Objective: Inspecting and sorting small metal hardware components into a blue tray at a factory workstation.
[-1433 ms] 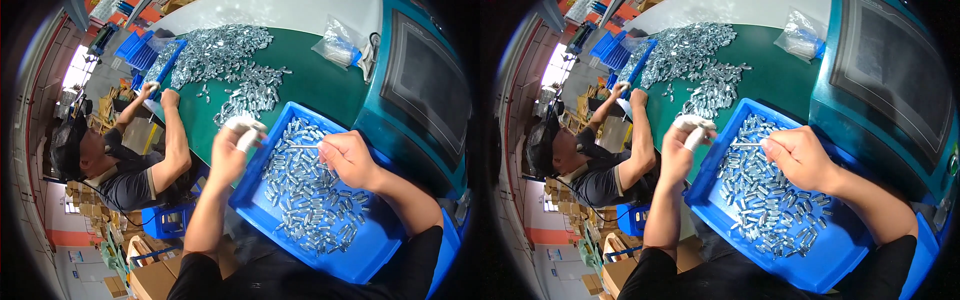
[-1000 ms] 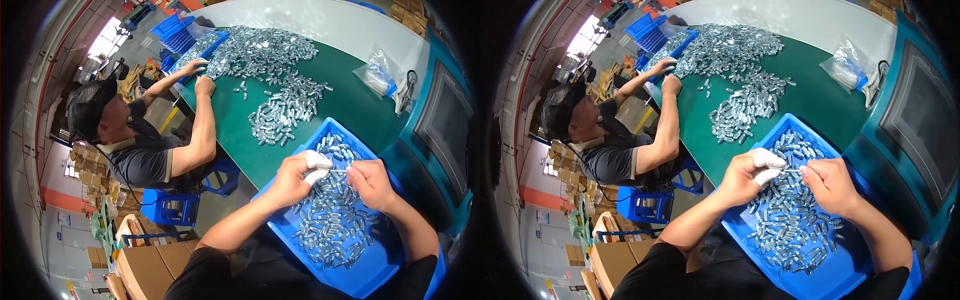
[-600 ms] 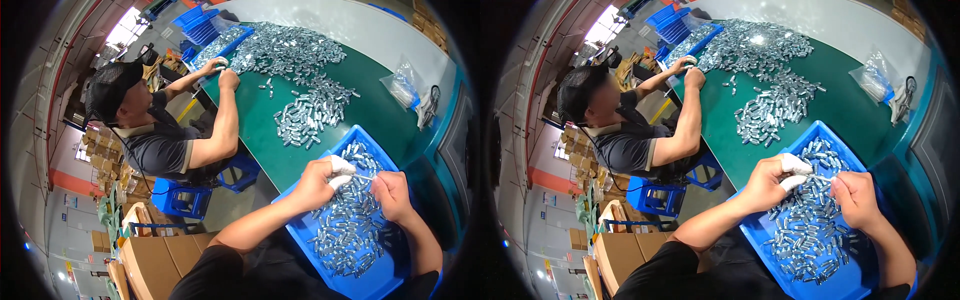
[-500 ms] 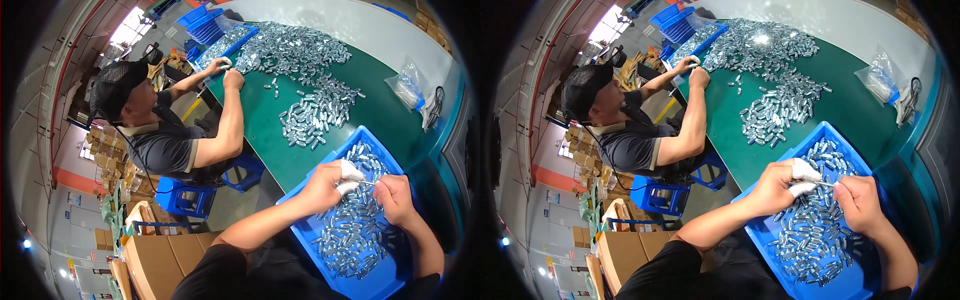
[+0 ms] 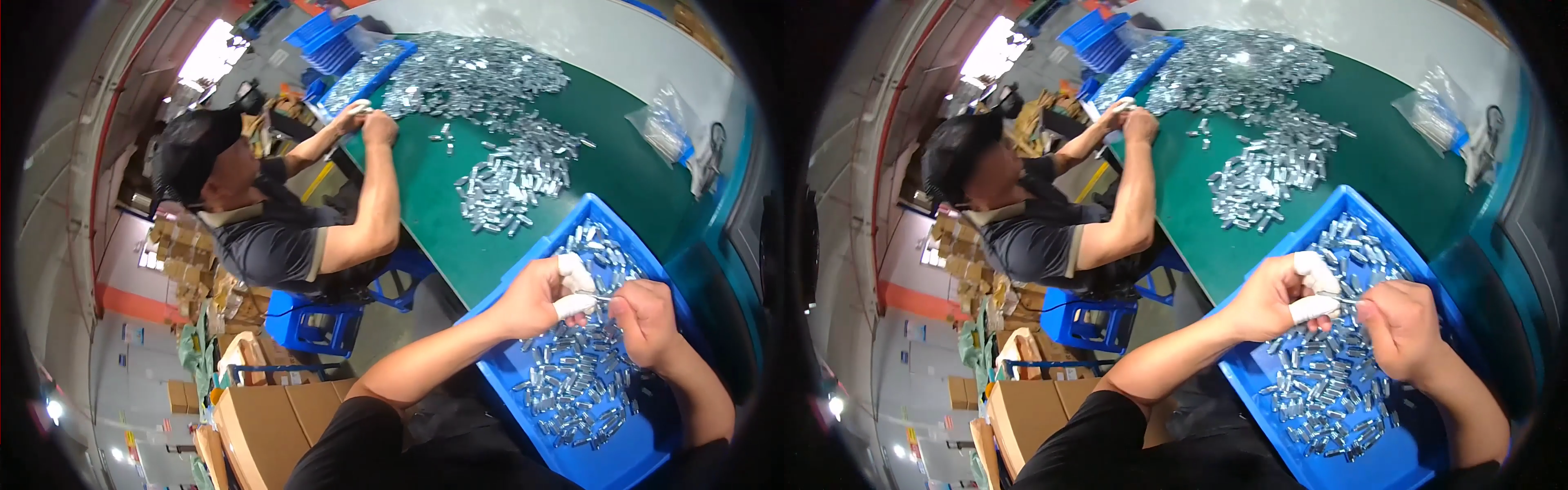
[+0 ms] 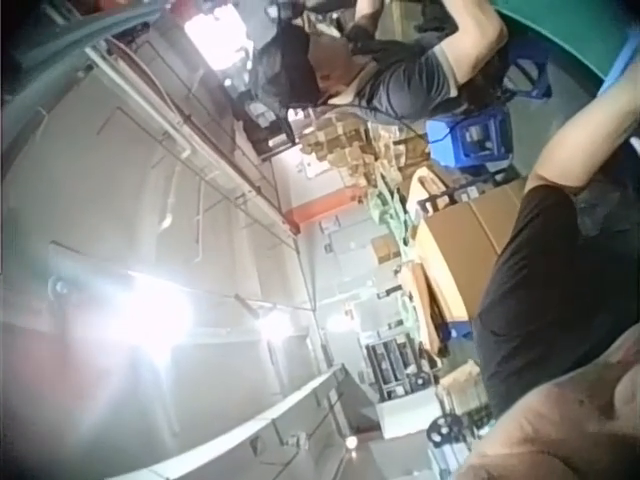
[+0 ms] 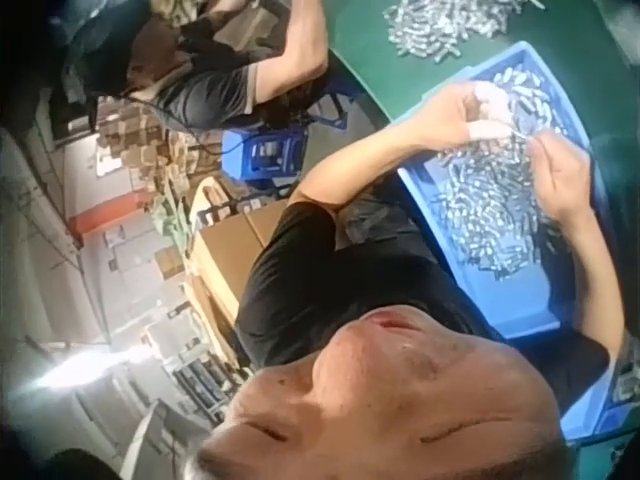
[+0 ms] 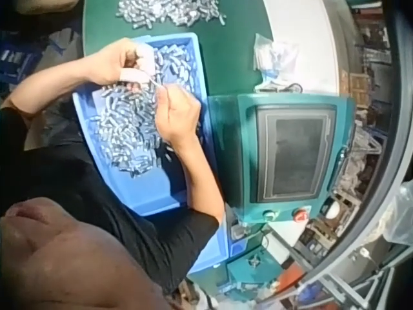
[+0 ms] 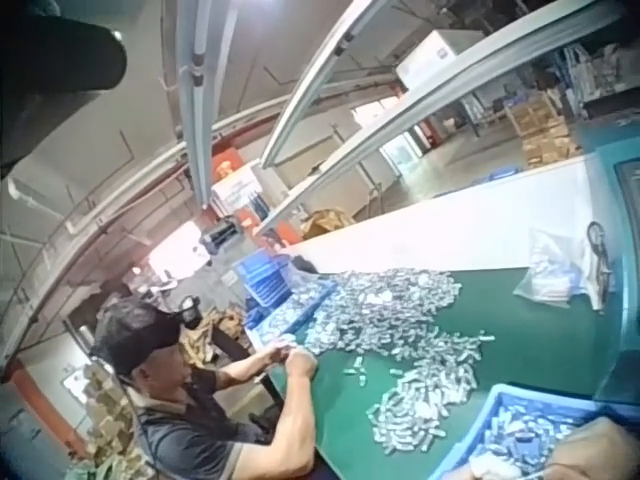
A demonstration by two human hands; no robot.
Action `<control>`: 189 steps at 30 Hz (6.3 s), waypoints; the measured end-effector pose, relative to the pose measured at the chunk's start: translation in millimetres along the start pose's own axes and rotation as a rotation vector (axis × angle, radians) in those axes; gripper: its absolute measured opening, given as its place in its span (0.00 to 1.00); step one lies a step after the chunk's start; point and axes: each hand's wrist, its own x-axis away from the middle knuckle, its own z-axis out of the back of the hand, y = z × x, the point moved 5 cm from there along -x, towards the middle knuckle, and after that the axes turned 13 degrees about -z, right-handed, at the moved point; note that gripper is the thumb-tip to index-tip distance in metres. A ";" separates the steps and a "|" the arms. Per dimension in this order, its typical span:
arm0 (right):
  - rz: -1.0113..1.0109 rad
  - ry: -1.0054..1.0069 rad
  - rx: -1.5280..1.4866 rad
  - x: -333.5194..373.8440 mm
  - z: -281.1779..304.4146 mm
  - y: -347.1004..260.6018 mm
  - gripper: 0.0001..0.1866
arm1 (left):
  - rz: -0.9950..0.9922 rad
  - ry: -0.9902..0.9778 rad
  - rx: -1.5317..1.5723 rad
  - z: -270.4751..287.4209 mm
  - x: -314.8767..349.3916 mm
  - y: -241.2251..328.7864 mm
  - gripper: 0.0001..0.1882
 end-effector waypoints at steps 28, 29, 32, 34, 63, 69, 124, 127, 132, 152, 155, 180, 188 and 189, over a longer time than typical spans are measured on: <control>-0.243 -0.156 -0.252 -1.1 -4.4 1.8 0.19 | -0.273 -0.032 -1.053 10.9 72.8 54.2 0.09; -0.245 -0.147 -0.265 -1.8 -3.8 2.4 0.19 | -0.320 -0.117 -1.085 10.0 72.3 56.1 0.10; -0.114 -0.125 -0.238 2.6 -8.1 1.2 0.19 | -0.350 -0.044 -1.113 25.1 63.4 69.6 0.09; -0.088 -0.140 -0.199 4.2 -10.9 0.6 0.18 | -0.366 0.093 -1.205 50.7 45.4 73.5 0.08; -0.339 0.035 -0.203 -7.5 2.2 24.8 0.22 | -0.157 0.084 0.103 14.9 -22.0 -6.2 0.05; -0.127 0.015 -0.043 -6.6 3.0 19.2 0.16 | -0.044 0.016 0.015 -0.3 -21.8 -8.7 0.05; -0.257 -0.023 -0.255 -9.9 7.2 12.1 0.19 | -0.058 0.179 -0.111 14.3 -9.2 7.6 0.07; -0.238 0.011 -0.253 -9.0 10.6 15.5 0.19 | -0.091 0.228 -0.084 13.5 -7.4 6.6 0.07; -0.239 0.009 -0.235 -9.7 10.8 21.5 0.19 | -0.099 0.320 -0.051 17.4 -8.1 8.5 0.06; -0.028 0.059 -0.019 -7.8 4.9 7.1 0.12 | 0.083 0.149 0.007 5.5 -5.5 -2.9 0.03; 0.064 0.072 0.039 -8.9 9.6 1.8 0.11 | 0.116 0.125 0.043 0.7 -5.7 -1.3 0.04; -0.194 -0.022 -0.301 -7.8 8.4 19.8 0.20 | -0.324 -0.154 -0.834 13.3 23.2 59.4 0.04; -0.163 -0.116 -0.198 -6.0 0.8 19.6 0.19 | -0.123 0.267 -1.322 108.1 -34.4 46.3 0.12; -0.169 -0.107 -0.198 -5.5 1.0 21.4 0.19 | -0.113 0.256 -1.432 115.5 -45.9 41.8 0.12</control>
